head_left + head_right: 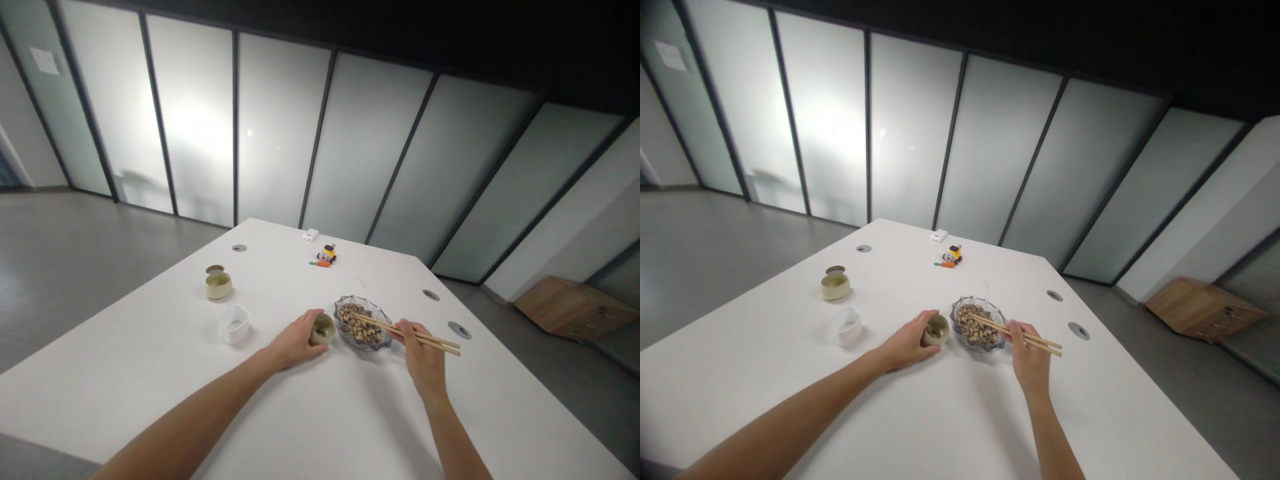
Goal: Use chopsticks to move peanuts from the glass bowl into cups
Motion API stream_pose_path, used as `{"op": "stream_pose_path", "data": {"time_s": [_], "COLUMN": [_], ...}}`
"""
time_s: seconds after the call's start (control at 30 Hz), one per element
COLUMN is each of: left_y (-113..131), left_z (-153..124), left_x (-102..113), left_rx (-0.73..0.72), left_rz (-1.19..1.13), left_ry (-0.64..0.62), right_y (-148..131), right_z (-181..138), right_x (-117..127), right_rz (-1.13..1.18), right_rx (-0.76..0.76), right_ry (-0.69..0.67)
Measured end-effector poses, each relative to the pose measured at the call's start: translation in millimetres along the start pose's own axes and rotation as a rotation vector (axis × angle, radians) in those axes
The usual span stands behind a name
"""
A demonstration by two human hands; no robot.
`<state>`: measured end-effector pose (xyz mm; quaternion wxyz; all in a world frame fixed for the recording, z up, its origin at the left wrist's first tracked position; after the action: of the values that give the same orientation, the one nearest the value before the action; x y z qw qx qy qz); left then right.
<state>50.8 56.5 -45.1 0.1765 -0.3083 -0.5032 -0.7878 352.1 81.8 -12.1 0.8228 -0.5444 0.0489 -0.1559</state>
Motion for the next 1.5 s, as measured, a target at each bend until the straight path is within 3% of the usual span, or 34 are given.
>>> {"op": "stream_pose_path", "data": {"time_s": [0.17, 0.27, 0.4, 0.53, 0.77, 1.03, 1.3, 1.5], "left_y": [3.3, 5.3, 4.5, 3.4, 6.4, 4.4, 6.2, 2.7], "left_z": [-0.5, -0.4, 0.4, 0.6, 0.6, 1.0, 1.7, 1.5], "left_x": [2.0, 2.8, 2.2, 1.9, 3.7, 1.8, 2.6, 1.1], "left_rx": [-0.008, -0.005, 0.000, -0.010, -0.011, -0.013, 0.001, 0.000], "left_rz": [-0.013, -0.019, -0.025, -0.029, -0.039, -0.032, -0.029, -0.028], "left_ry": [-0.005, -0.005, -0.006, -0.004, -0.001, 0.003, -0.010, 0.008], "right_y": [-11.9, -16.0, -13.2, -8.7, -23.9, -22.9, -28.7, -17.2], "right_z": [-6.5, -11.7, -11.8, -5.9, -9.4, -17.9, -16.4, -8.6], "right_x": [-11.4, -19.5, -17.7, -5.0, -13.2, -26.1, -21.8, -10.1], "right_rz": [0.325, 0.387, 0.303, 0.055, -0.368, -0.354, -0.388, -0.250], "right_rx": [-0.004, -0.016, -0.003, 0.033, 0.348, 0.445, 0.457, 0.287], "right_ry": [-0.031, -0.076, -0.066, -0.001, -0.100, -0.220, -0.170, -0.092]}}
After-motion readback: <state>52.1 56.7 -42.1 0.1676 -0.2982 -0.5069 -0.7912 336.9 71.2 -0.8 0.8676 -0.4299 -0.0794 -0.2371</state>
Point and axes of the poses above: each hand's wrist, its own z-axis towards the middle knuckle, its own x-axis out of the back of the hand, y = z × x, the point moved 4 cm from there along z, towards the middle knuckle, and after that the axes turned 2 degrees about z, right-handed, at the moved point
